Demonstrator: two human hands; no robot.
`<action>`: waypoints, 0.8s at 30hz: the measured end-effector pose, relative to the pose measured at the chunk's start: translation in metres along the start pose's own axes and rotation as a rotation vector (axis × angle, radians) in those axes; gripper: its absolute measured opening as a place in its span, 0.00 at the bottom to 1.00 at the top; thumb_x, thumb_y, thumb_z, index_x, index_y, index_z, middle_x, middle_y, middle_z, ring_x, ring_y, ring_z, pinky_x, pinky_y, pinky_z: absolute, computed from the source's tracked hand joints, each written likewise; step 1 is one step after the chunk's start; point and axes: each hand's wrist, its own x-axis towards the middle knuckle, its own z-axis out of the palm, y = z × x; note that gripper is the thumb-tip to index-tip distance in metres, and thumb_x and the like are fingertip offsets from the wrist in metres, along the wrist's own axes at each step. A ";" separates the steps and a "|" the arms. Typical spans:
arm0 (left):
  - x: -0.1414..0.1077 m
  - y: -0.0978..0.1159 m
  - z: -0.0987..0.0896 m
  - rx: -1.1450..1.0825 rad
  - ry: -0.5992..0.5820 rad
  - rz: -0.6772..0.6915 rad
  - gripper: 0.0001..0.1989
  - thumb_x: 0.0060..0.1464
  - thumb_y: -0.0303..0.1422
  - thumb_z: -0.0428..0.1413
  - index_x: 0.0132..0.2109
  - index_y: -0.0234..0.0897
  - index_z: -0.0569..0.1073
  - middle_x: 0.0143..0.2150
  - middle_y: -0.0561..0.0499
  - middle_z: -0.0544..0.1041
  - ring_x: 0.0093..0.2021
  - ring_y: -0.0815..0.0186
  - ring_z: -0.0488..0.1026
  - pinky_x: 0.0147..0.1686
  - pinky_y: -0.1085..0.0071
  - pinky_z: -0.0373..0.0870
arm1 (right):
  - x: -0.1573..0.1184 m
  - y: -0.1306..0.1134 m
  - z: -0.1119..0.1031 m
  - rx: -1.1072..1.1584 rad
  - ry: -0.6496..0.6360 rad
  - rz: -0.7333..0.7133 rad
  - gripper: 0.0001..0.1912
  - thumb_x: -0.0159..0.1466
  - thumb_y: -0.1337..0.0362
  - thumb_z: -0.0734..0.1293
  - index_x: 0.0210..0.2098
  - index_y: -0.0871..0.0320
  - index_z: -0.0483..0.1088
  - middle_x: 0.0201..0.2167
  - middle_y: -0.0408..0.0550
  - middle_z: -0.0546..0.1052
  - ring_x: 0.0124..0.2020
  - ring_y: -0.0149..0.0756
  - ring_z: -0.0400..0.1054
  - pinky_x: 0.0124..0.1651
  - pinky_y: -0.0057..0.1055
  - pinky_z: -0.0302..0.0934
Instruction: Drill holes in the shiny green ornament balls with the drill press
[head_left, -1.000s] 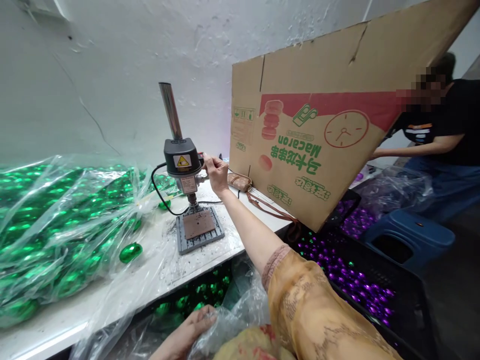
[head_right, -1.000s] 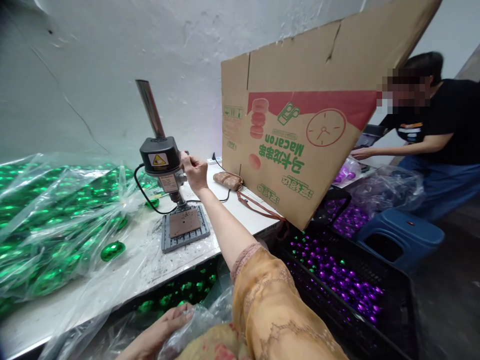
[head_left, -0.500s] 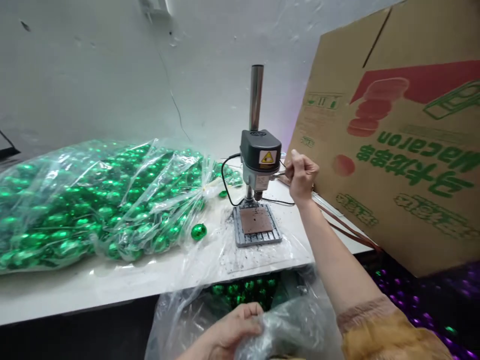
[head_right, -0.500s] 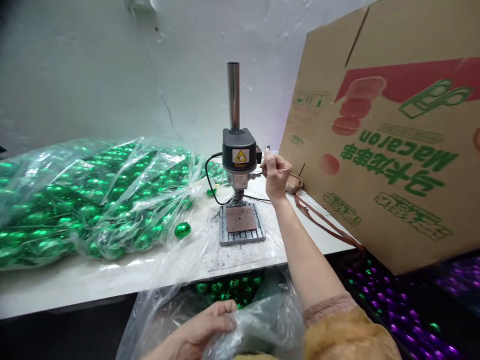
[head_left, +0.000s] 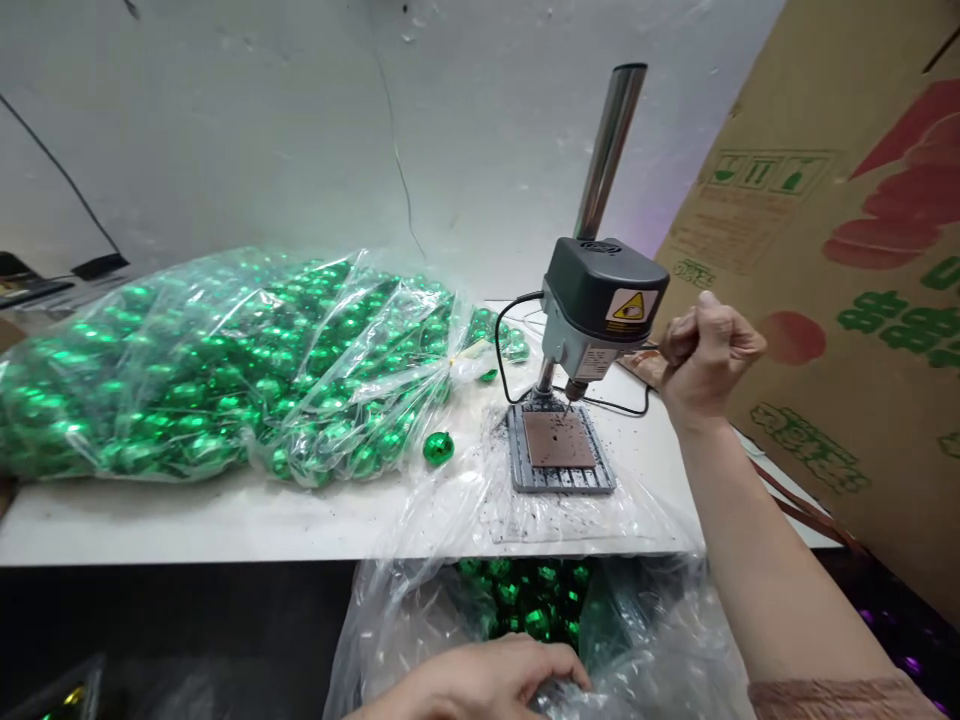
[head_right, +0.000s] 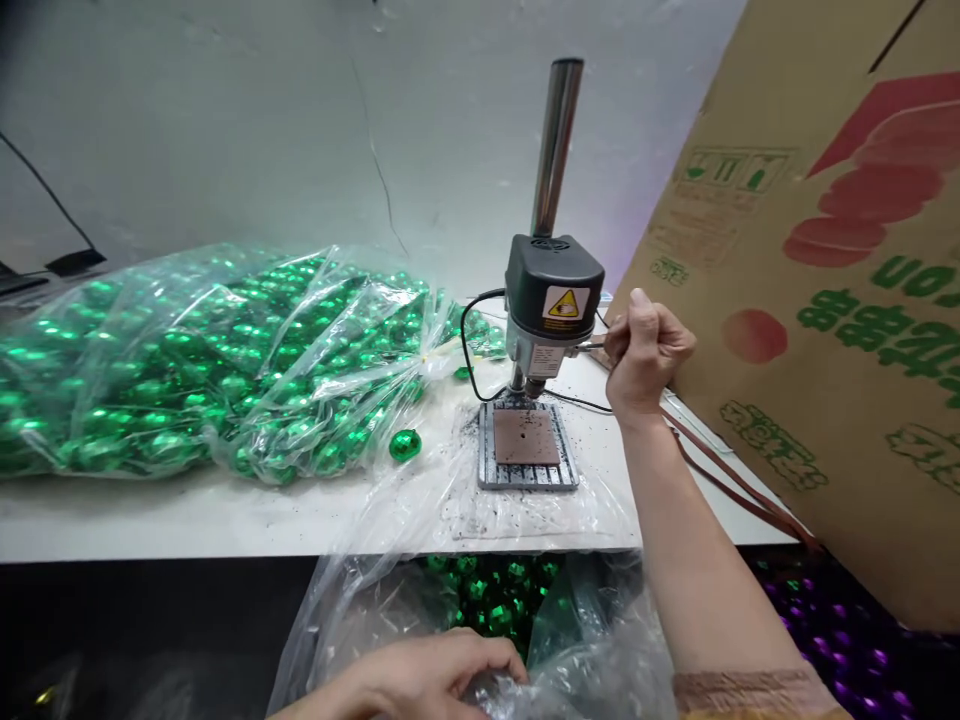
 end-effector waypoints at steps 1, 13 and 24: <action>-0.001 0.000 0.003 -0.010 0.019 -0.016 0.25 0.52 0.40 0.60 0.58 0.43 0.76 0.31 0.54 0.69 0.30 0.67 0.62 0.32 0.73 0.61 | 0.000 -0.001 0.000 0.010 -0.002 -0.004 0.29 0.57 0.46 0.70 0.12 0.54 0.55 0.10 0.37 0.53 0.12 0.20 0.44 0.19 0.33 0.34; -0.013 0.019 -0.111 0.454 1.329 -0.100 0.16 0.64 0.34 0.50 0.53 0.36 0.76 0.51 0.41 0.78 0.51 0.54 0.75 0.56 0.58 0.68 | 0.000 0.006 -0.009 0.096 -0.105 0.076 0.23 0.60 0.51 0.69 0.16 0.58 0.64 0.12 0.37 0.61 0.14 0.20 0.50 0.19 0.28 0.42; 0.017 -0.014 -0.169 0.908 1.162 -0.522 0.22 0.62 0.35 0.52 0.62 0.40 0.70 0.45 0.40 0.74 0.40 0.53 0.74 0.44 0.59 0.70 | 0.002 -0.003 -0.006 0.090 -0.238 0.094 0.25 0.65 0.50 0.64 0.17 0.58 0.62 0.14 0.36 0.60 0.18 0.20 0.52 0.25 0.26 0.51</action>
